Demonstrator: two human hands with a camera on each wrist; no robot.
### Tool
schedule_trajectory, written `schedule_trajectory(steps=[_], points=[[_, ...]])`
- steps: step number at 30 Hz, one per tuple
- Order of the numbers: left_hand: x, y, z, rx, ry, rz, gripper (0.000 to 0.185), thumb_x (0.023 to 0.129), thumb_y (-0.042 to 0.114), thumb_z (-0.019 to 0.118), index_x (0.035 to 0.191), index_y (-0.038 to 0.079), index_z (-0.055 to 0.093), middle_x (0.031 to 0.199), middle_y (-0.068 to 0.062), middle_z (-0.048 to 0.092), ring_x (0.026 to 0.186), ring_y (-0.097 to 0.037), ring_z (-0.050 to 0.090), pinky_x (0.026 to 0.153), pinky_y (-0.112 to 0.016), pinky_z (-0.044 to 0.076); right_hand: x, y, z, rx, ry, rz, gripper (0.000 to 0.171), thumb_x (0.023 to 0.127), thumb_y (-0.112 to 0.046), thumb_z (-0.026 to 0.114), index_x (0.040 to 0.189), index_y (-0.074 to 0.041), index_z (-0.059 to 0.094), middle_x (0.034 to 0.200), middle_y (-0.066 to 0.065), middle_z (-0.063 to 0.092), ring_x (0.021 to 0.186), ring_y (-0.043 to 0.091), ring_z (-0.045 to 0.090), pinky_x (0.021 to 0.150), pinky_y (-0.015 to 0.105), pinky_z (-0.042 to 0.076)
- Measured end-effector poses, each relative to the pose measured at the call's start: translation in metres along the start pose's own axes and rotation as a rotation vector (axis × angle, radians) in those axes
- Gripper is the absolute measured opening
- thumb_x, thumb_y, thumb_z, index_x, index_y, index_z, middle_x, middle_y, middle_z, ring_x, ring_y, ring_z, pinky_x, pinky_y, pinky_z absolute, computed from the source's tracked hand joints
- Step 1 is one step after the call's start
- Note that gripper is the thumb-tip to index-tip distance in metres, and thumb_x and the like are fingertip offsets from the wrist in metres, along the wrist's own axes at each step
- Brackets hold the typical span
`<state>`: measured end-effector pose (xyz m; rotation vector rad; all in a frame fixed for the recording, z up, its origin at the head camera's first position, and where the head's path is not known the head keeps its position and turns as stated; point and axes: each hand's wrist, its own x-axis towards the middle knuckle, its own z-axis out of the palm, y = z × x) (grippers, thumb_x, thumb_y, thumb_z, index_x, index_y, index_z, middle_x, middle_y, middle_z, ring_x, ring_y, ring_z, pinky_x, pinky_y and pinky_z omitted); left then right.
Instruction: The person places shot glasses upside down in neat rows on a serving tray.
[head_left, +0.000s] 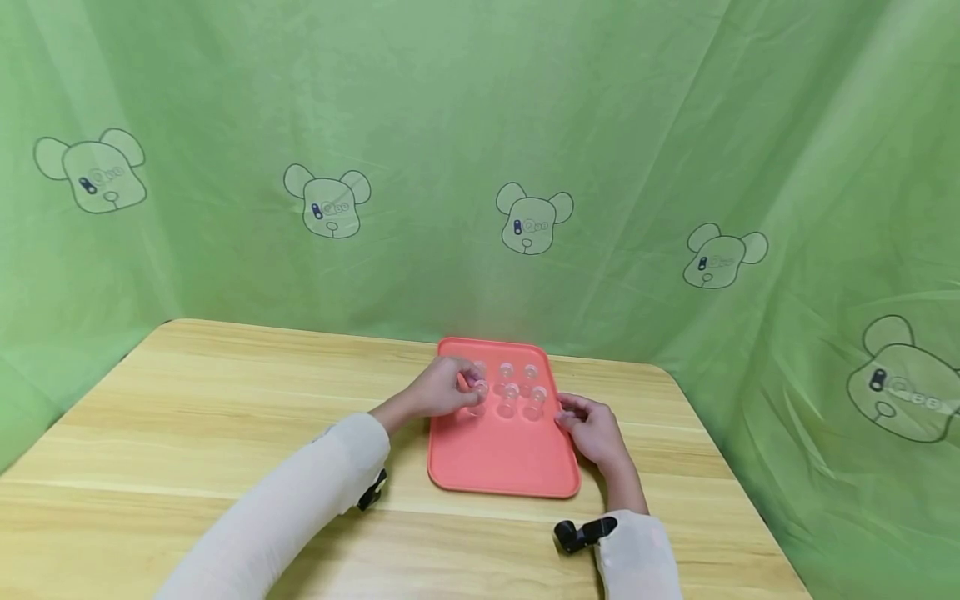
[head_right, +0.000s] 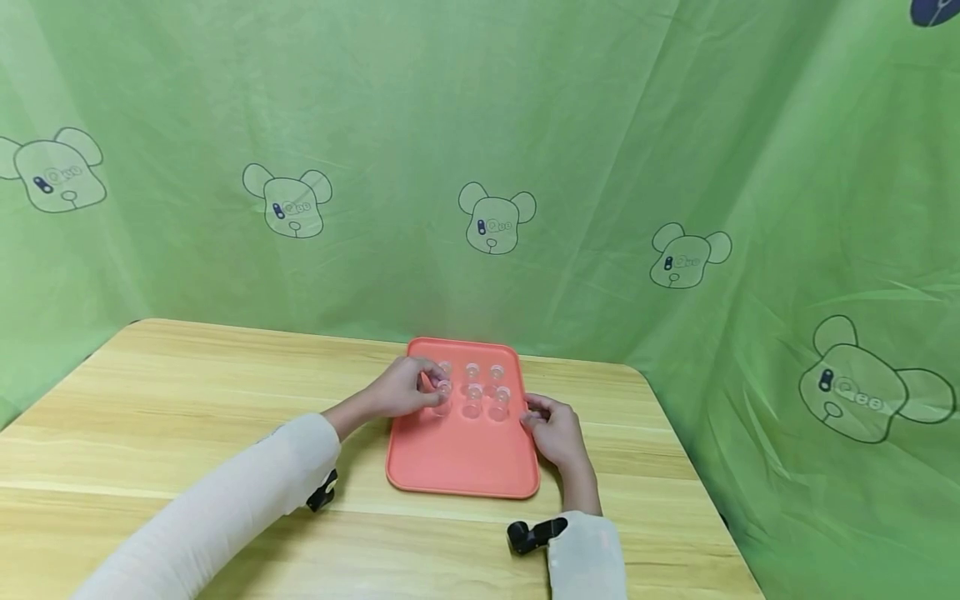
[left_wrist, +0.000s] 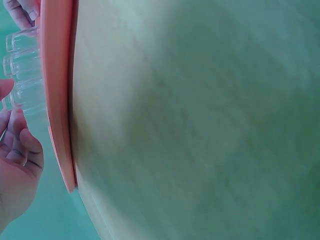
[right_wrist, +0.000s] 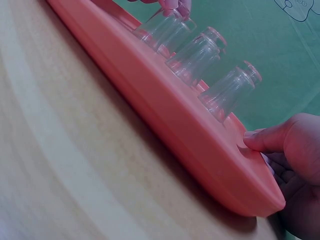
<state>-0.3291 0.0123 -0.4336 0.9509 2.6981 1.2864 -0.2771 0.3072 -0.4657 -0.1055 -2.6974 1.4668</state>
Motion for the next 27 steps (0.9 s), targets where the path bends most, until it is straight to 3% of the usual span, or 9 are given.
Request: schedule_trajectory(steps=[16,27], points=[[-0.003,0.002,-0.002,0.010,-0.003,-0.017,0.017,0.087,0.014,0.082,0.100,0.009,0.073,0.091,0.002,0.067,0.078,-0.010,0.060,0.072,-0.025,0.053,0.000,-0.002,0.002,0.011,-0.003,-0.014,0.038,0.102,-0.006,0.060,0.139,-0.003,0.061,0.118,0.016,0.067,0.105,0.027,0.061,0.079,0.026,0.053],[-0.012,0.000,-0.020,-0.018,0.017,-0.036,0.040,0.088,0.020,0.082,0.122,0.003,0.071,0.110,-0.009,0.069,0.086,-0.020,0.061,0.073,-0.030,0.052,0.000,-0.001,0.002,0.011,-0.001,-0.010,0.038,0.102,-0.007,0.060,0.140,-0.003,0.061,0.118,0.017,0.067,0.106,0.027,0.061,0.078,0.025,0.052]])
